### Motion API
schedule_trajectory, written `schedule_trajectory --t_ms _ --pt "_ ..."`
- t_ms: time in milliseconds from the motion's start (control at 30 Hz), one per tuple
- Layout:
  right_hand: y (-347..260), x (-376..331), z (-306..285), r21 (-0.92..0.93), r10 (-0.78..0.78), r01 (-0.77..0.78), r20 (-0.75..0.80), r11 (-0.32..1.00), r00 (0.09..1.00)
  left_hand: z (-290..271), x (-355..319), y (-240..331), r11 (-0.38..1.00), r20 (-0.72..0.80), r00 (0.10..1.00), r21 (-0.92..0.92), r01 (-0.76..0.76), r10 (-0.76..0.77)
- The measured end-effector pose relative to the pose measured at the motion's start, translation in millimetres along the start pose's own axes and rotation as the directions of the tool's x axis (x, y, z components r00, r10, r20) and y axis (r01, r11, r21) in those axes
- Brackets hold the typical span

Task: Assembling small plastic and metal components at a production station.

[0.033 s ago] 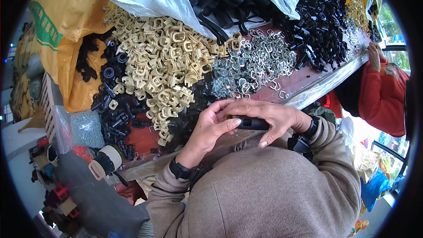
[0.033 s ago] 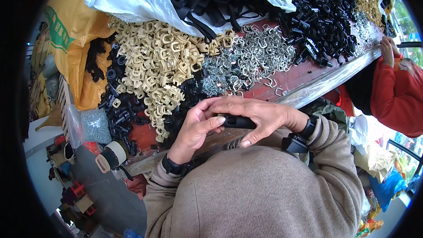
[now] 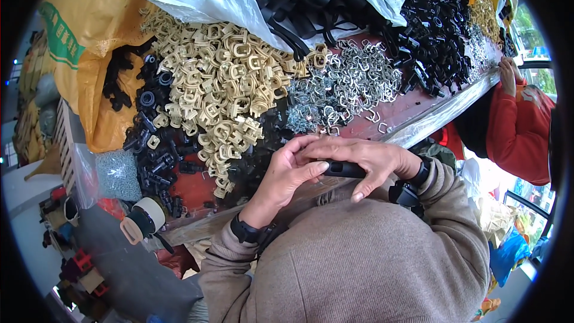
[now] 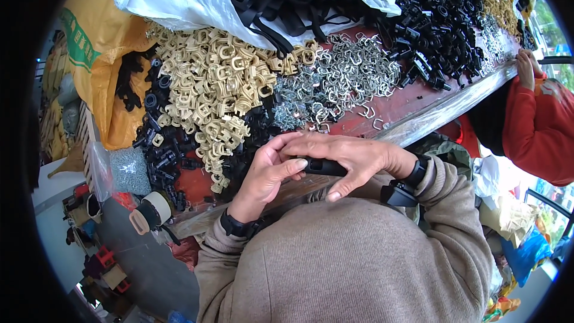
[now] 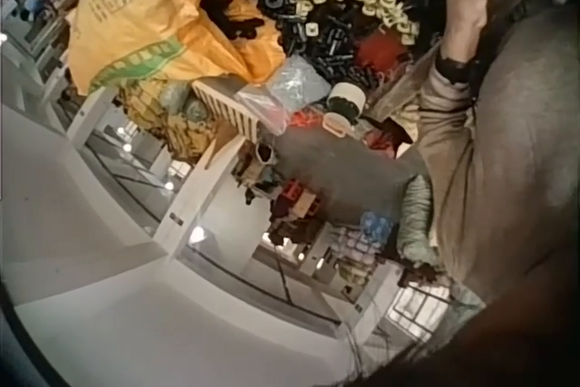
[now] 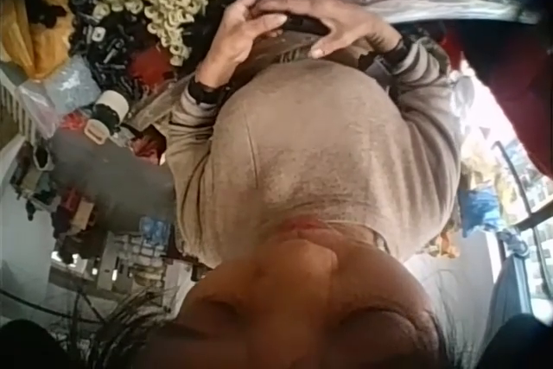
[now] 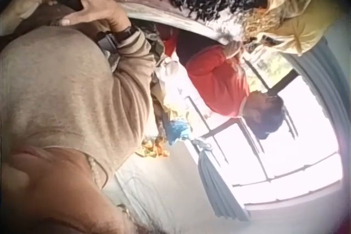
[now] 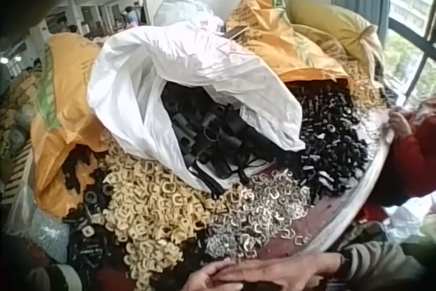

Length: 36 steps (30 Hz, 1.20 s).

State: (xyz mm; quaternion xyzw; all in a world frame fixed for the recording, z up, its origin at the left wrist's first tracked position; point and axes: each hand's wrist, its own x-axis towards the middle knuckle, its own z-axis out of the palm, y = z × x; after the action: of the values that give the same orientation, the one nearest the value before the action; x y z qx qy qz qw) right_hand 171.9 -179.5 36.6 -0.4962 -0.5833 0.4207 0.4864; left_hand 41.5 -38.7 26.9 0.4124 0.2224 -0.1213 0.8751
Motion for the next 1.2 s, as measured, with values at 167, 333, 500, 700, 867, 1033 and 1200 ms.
schedule_trajectory --t_ms 167,333,500,700,867,1033,1200 --pt "8.5 0.8 7.2 0.169 -0.001 0.004 -0.018 0.986 1.0 0.5 0.9 4.2 0.997 0.019 0.999 -0.058 0.048 -0.047" --pt "16.4 1.7 1.5 0.345 0.046 -0.003 -0.117 0.939 0.992 1.5 6.7 0.9 0.997 0.047 0.999 -0.073 0.013 -0.009" --pt "21.6 1.4 2.7 0.447 0.098 -0.008 -0.179 0.895 0.979 -0.1 12.4 -0.3 0.995 0.062 0.998 -0.096 0.037 -0.031" --pt "20.9 -7.2 8.5 0.474 0.129 0.005 -0.25 0.88 0.96 3.4 11.7 0.1 0.994 0.069 0.995 -0.069 0.08 -0.076" --pt "14.8 -10.7 13.0 0.454 0.132 0.01 -0.281 0.891 0.95 7.5 6.9 -1.5 0.999 0.113 0.993 -0.022 0.024 -0.022" --pt "12.8 -16.3 21.3 0.542 0.23 -0.001 -0.354 0.84 0.907 8.3 2.9 -2.1 0.998 0.113 0.992 -0.024 0.059 -0.056" --pt "11.4 -13.1 18.6 0.486 0.184 -0.004 -0.324 0.874 0.928 7.5 3.9 -1.2 0.997 0.092 0.993 -0.001 0.073 -0.073"
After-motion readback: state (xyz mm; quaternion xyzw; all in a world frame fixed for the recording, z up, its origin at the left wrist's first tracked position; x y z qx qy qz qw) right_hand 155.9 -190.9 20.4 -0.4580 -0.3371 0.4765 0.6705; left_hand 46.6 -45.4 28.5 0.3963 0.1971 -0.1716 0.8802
